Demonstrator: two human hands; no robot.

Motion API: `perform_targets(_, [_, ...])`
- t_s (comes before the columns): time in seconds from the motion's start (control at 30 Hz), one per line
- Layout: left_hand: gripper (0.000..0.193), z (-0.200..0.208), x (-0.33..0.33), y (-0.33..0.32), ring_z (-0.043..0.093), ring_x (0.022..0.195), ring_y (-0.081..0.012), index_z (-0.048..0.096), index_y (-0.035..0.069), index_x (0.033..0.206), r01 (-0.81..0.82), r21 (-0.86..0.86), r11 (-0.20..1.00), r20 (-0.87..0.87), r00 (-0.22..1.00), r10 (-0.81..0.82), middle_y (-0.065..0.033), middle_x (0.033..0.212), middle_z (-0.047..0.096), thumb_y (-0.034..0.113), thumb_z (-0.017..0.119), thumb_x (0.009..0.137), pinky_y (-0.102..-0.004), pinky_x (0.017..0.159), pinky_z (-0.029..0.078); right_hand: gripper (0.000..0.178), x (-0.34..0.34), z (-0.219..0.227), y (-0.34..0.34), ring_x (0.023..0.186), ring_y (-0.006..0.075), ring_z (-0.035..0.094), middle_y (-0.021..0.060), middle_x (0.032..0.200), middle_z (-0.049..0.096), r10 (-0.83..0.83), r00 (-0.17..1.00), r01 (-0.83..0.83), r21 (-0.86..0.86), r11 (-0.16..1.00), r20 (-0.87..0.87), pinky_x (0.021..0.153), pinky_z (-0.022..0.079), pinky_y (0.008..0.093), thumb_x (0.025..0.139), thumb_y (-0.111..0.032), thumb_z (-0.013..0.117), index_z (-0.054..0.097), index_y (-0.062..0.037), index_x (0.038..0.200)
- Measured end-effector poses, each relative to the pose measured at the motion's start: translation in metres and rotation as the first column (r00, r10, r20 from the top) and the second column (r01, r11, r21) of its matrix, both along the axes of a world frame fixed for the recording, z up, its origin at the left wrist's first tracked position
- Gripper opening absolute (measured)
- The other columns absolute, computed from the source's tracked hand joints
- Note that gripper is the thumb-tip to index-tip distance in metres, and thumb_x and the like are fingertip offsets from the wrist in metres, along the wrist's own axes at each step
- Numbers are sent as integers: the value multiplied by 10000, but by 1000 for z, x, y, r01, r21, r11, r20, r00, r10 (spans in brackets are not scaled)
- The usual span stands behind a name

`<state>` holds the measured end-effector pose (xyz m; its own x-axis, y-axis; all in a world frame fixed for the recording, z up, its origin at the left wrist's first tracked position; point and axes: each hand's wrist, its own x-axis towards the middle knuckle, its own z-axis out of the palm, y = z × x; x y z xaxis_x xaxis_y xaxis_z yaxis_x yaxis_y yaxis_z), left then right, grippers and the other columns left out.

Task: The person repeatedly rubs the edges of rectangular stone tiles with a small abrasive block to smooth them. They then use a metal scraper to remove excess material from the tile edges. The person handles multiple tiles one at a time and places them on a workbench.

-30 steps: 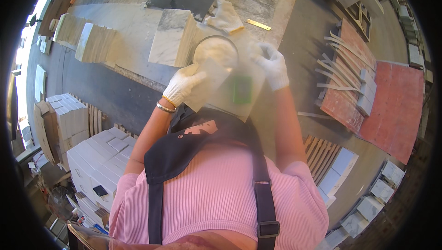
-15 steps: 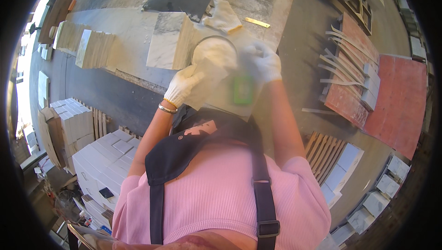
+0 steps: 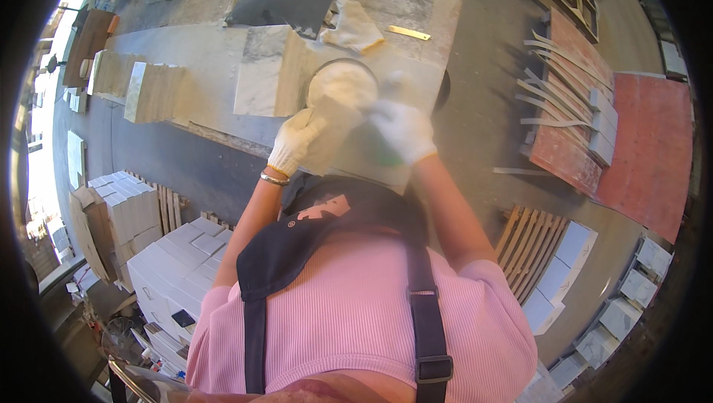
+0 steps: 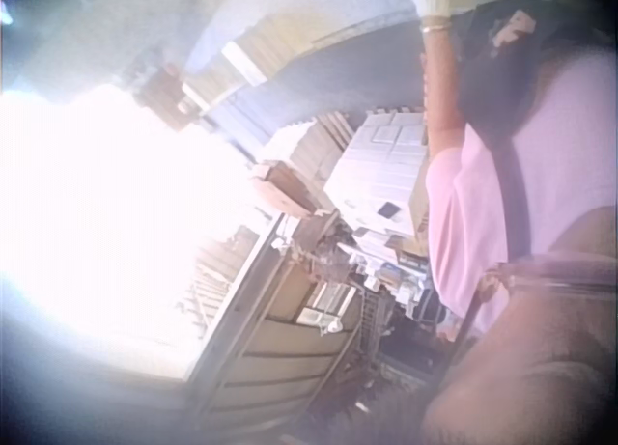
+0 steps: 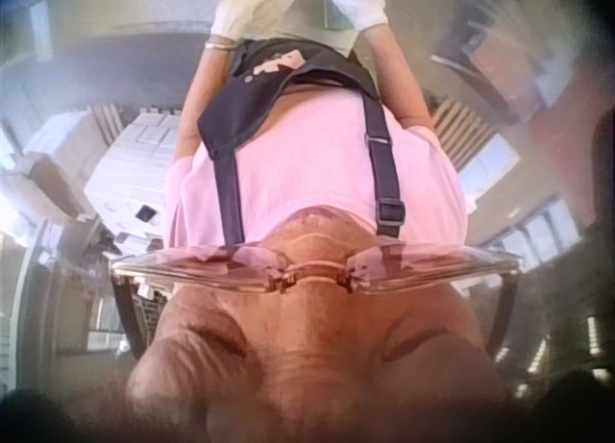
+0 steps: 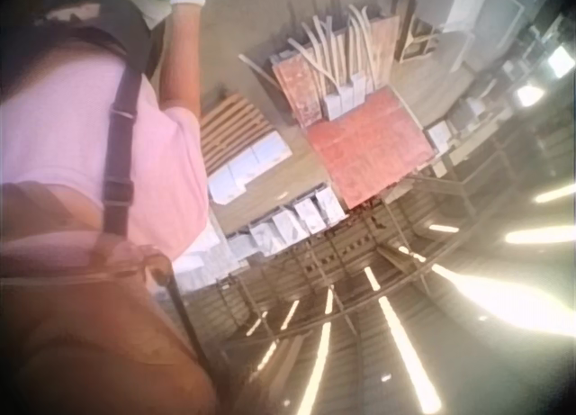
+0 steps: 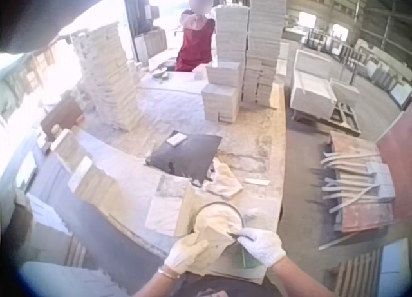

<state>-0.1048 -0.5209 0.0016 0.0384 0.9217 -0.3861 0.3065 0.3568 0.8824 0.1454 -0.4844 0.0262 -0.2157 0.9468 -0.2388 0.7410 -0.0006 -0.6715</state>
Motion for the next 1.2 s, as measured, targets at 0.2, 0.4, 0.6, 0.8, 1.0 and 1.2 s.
perform_targets(0.2, [526, -15, -4, -3, 624, 969, -158, 636, -23, 1300, -49, -10, 999, -51, 998, 48, -103, 1094, 718, 354, 681, 937, -308, 877, 501, 239, 8, -24, 16, 877, 221, 739, 77, 1001, 773, -128, 984, 138, 76, 987, -123, 810, 558, 320, 897, -244, 720, 775, -135, 1102])
perform_targets(0.4, [630, -27, -4, -8, 617, 1237, -319, 565, -56, 1388, -61, -40, 997, -10, 998, 61, -246, 1342, 642, 382, 651, 943, -360, 1040, 463, 259, -2, -29, 26, 809, 125, 692, 44, 978, 767, -85, 963, 66, -82, 994, -254, 750, 544, 278, 890, -181, 725, 764, -45, 1107])
perform_targets(0.6, [632, -26, -6, -5, 619, 1233, -311, 566, -60, 1387, -8, -45, 999, -50, 999, 5, -244, 1345, 640, 375, 657, 938, -361, 1046, 459, 246, 3, -15, 22, 802, 81, 664, 15, 957, 747, -252, 804, 114, -275, 955, -539, 660, 506, 236, 922, -131, 709, 755, -29, 1140])
perform_targets(0.8, [619, -20, -3, -2, 629, 1205, -314, 570, -56, 1382, 5, -52, 999, -41, 999, -8, -243, 1329, 649, 367, 656, 938, -364, 1024, 470, 234, -4, -2, 9, 824, 78, 677, 23, 990, 754, -230, 829, 178, -150, 973, -509, 703, 530, 232, 930, -100, 710, 759, -36, 1149])
perform_targets(1.0, [610, -7, 3, -4, 651, 1134, -298, 593, -35, 1357, -17, 40, 999, -112, 993, 22, -217, 1245, 690, 414, 645, 946, -364, 962, 485, 211, -13, 19, 0, 903, 113, 718, 66, 1014, 785, -130, 896, 176, 72, 982, -424, 820, 559, 260, 924, -104, 721, 768, -29, 1115])
perform_targets(1.2, [640, 3, 3, 0, 642, 1150, -344, 582, -50, 1350, 21, 2, 1000, -136, 990, -20, -263, 1249, 665, 436, 634, 939, -378, 965, 485, 194, -10, 21, -3, 944, 134, 733, 98, 1044, 786, -102, 947, 158, 164, 974, -306, 848, 562, 273, 918, -98, 725, 775, -31, 1093])
